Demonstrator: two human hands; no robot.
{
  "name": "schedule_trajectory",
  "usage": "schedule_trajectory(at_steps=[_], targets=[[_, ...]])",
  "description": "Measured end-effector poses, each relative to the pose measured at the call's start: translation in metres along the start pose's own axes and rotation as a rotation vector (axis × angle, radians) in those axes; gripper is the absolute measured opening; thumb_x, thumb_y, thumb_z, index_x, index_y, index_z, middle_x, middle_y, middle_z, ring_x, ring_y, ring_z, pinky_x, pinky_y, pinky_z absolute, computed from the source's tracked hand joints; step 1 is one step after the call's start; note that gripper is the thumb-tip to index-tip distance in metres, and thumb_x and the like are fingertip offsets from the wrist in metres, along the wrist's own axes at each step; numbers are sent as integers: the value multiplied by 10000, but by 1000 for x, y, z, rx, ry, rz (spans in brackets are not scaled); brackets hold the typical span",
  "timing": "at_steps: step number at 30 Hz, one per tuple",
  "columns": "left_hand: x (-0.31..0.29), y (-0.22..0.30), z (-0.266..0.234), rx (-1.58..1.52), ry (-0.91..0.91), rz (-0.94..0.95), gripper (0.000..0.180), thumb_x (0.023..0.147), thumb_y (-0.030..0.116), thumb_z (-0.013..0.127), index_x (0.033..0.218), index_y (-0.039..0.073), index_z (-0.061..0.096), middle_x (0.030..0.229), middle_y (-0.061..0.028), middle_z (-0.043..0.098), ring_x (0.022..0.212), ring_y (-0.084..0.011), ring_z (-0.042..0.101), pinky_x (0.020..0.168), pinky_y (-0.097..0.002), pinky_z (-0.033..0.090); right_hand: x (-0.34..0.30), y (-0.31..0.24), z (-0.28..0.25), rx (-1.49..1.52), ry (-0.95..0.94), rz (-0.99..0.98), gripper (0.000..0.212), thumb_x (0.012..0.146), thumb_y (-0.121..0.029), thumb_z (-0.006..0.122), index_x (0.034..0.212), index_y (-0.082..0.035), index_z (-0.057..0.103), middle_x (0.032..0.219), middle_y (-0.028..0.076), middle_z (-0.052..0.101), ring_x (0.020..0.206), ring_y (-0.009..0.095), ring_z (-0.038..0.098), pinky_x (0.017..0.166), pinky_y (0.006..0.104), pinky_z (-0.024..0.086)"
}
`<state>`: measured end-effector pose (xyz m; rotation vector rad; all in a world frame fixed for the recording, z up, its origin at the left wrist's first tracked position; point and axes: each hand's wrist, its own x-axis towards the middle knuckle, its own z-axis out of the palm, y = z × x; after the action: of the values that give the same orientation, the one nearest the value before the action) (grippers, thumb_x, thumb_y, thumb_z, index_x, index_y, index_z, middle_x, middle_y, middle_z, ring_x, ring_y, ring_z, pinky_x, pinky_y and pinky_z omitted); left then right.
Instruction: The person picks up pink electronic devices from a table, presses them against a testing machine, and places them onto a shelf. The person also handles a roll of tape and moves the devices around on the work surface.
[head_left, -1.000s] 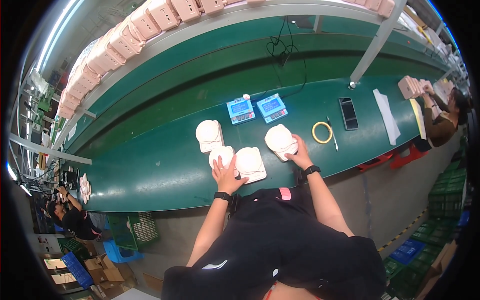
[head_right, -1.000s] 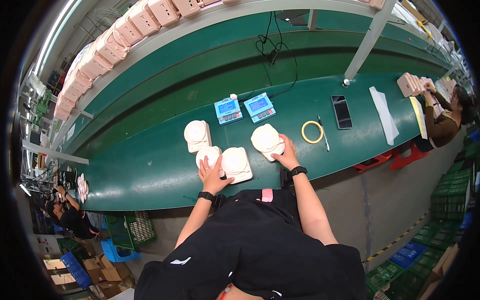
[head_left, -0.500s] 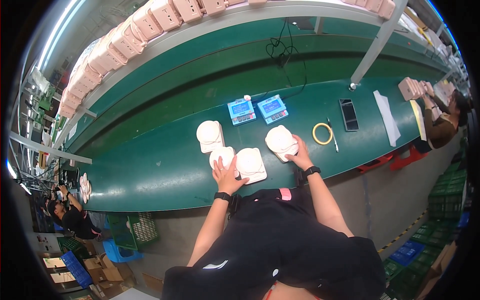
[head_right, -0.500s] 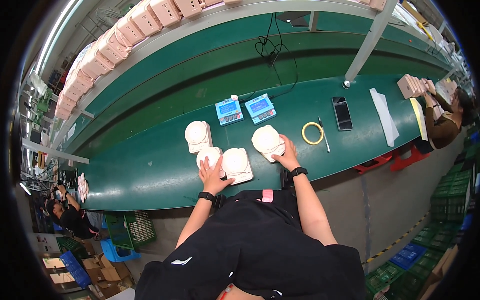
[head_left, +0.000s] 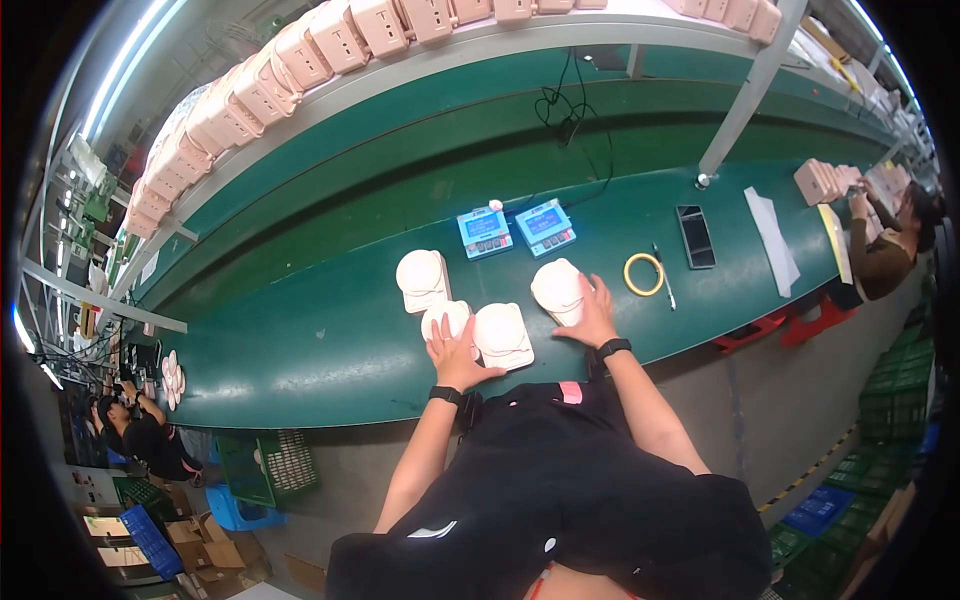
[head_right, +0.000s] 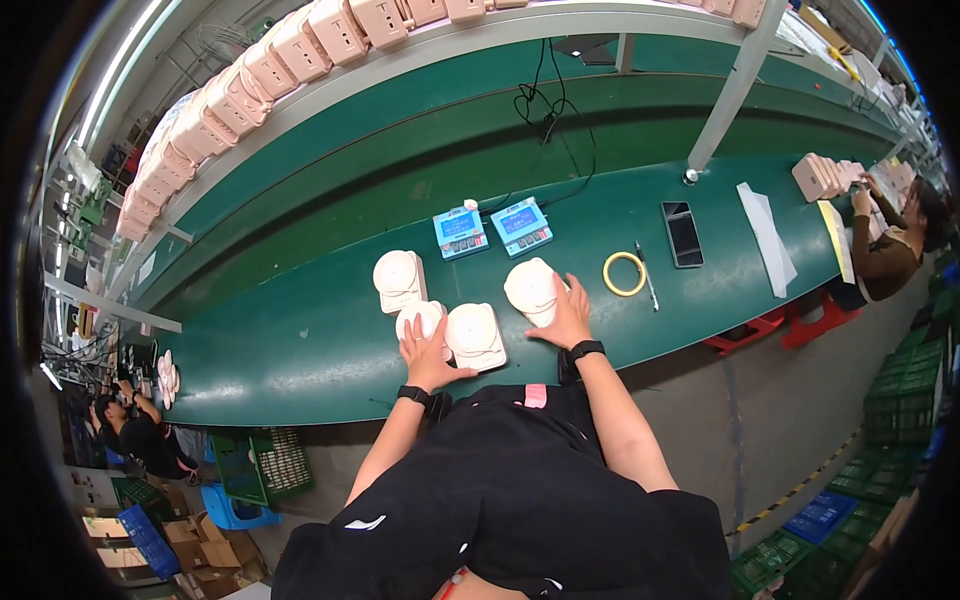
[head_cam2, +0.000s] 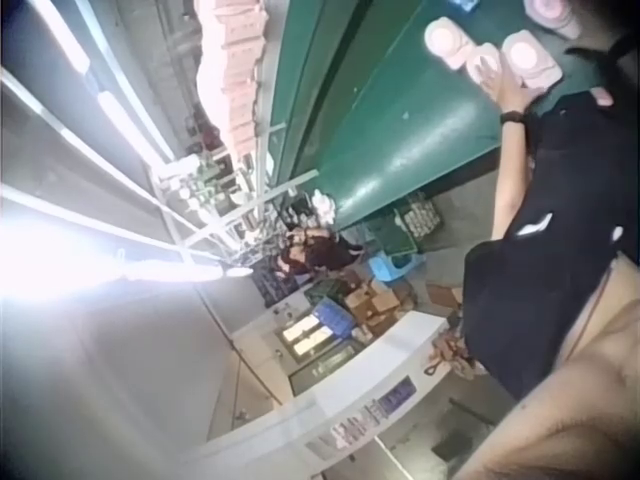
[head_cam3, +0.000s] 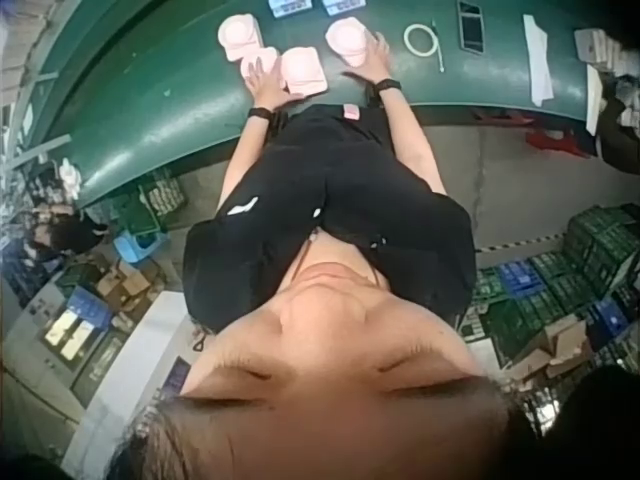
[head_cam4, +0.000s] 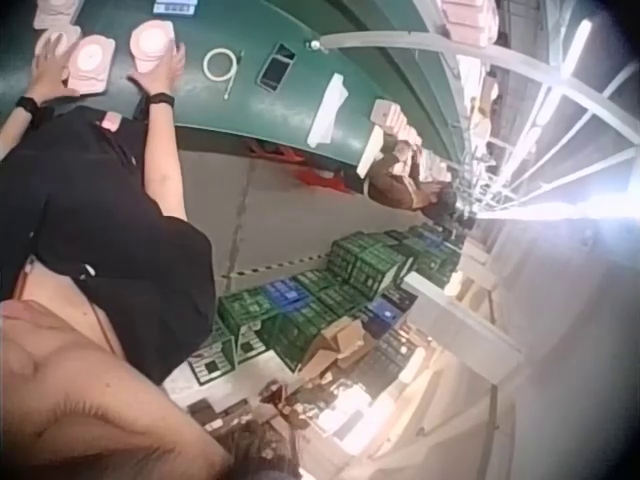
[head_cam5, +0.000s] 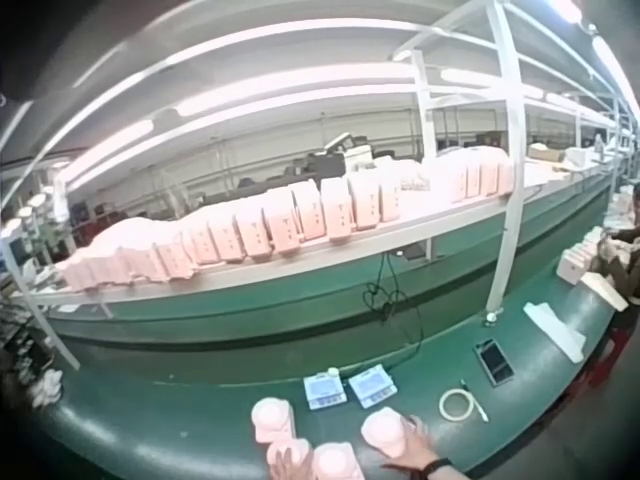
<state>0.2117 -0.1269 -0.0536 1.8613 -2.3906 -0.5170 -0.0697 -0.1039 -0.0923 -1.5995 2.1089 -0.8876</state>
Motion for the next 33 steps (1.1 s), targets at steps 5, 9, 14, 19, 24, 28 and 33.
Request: schedule_trajectory(at_steps=[5, 9, 14, 19, 24, 28, 33], targets=[[10, 14, -8, 62, -56, 183, 1280, 362, 471, 864, 1434, 185, 225, 1455, -210, 180, 1371, -388, 63, 1045, -595, 95, 2, -4, -1, -73, -56, -29, 1061, 505, -253, 823, 1386, -86, 256, 1284, 212, 321, 1194, 408, 323, 1004, 469, 303], [16, 15, -5, 92, -86, 275, 1297, 334, 428, 870, 1422, 162, 218, 1415, -200, 260, 1364, -366, 133, 1048, -594, 100, 4, -5, -7, -9, -78, 19, 1016, 523, -250, 810, 1380, -77, 292, 1237, 215, 358, 1179, 395, 353, 995, 446, 327], [18, 18, -5, 81, -55, 332, 1231, 333, 341, 846, 1394, 158, 249, 1337, -201, 334, 1326, -370, 214, 1036, -597, 124, 4, 19, 5, 548, -177, 164, 856, 624, -225, 749, 1356, -40, 344, 1219, 218, 410, 1179, 324, 401, 972, 368, 365], [19, 24, -6, -32, 21, 356, 1157, 340, 276, 826, 1354, 146, 285, 1277, -199, 364, 1288, -380, 269, 1047, -564, 149, -1, 35, 21, 953, -249, 325, 708, 710, -216, 681, 1320, -8, 385, 1187, 179, 445, 1149, 262, 440, 961, 320, 366], [30, 34, -7, -128, 114, 420, 1138, 351, 257, 816, 1341, 118, 273, 1269, -206, 349, 1262, -406, 283, 1041, -551, 177, -3, 38, 8, 701, -132, 216, 607, 725, -205, 685, 1252, 5, 471, 1185, 138, 467, 1082, 247, 487, 942, 313, 378], [42, 59, -15, -105, 49, 438, 1142, 365, 246, 803, 1342, 73, 239, 1250, -227, 354, 1216, -420, 311, 1013, -512, 258, -7, 32, 1, 841, -63, 203, 562, 732, -191, 683, 1210, 32, 489, 1144, 130, 513, 1049, 247, 514, 927, 316, 388], [54, 93, -17, -153, 0, 471, 1132, 405, 188, 799, 1358, 53, 202, 1288, -249, 303, 1209, -441, 325, 986, -518, 333, -12, 4, -17, 616, -52, 21, 576, 711, -158, 714, 1205, 40, 492, 1182, 159, 498, 1047, 278, 526, 921, 335, 410]])
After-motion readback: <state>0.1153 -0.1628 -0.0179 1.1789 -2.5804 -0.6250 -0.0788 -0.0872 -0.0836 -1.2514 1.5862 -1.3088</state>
